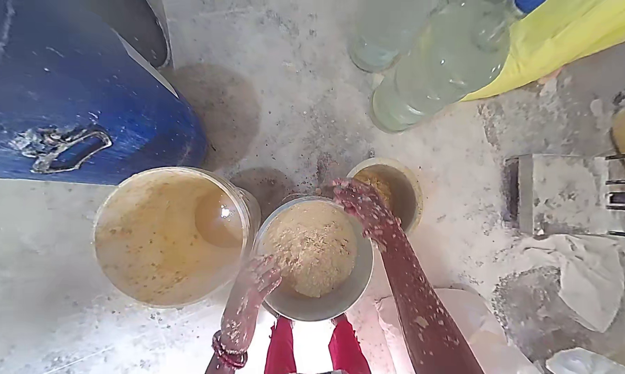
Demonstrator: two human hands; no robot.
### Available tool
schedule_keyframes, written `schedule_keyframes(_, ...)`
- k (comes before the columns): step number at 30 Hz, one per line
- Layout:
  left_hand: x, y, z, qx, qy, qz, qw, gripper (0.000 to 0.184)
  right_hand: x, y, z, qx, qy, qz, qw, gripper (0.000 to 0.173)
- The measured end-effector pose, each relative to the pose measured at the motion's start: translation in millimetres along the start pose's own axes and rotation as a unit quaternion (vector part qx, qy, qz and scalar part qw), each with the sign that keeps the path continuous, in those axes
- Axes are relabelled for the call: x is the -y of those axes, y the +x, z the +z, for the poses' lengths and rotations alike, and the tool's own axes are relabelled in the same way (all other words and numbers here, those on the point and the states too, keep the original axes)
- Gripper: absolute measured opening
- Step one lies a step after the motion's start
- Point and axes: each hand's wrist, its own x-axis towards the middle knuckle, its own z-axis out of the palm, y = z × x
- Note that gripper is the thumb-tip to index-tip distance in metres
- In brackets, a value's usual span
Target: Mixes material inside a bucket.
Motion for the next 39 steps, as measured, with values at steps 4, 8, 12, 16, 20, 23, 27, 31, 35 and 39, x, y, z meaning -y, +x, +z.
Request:
schedule_keyframes(4,-1,-1,2,0.0,0.004,0.002,1.0,0.052,-18,-23,9,0.052,0.207,0.014,0.977,0.027)
schedule_keyframes(8,-2,2,4,0.02,-0.002,0.009,1.0,0.055,-32,-48,16,0.149,0.34,-0.022,0.928,0.041)
schedule_keyframes(12,-3,4,4,0.041,0.005,0.018,0.999,0.061,-37,-62,20,0.199,0.392,-0.039,0.897,0.046)
schedule_keyframes(16,-5,4,11,0.041,0.011,0.016,0.999,0.06,-33,-73,22,0.235,0.373,-0.06,0.896,0.052)
schedule_keyframes(20,-7,6,18,0.035,0.058,0.043,0.997,0.053,-28,-82,22,0.274,0.296,-0.082,0.911,0.049)
schedule_keyframes(23,-11,6,24,0.029,0.163,0.141,0.976,0.036,-28,-85,23,0.292,0.248,-0.097,0.919,0.05)
schedule_keyframes(27,-29,6,41,0.043,0.264,0.254,0.929,0.024,-29,-88,27,0.278,0.136,-0.099,0.946,0.048)
schedule_keyframes(31,-44,6,63,0.082,0.353,0.286,0.887,0.043,-25,-94,36,0.283,0.045,-0.078,0.955,0.049)
schedule_keyframes(35,-44,7,81,0.101,0.356,0.263,0.891,0.029,-26,-98,39,0.301,0.022,-0.065,0.951,0.051)
schedule_keyframes(39,-40,4,87,0.079,0.374,0.26,0.887,0.019,-33,-99,40,0.304,-0.004,-0.092,0.948,0.041)
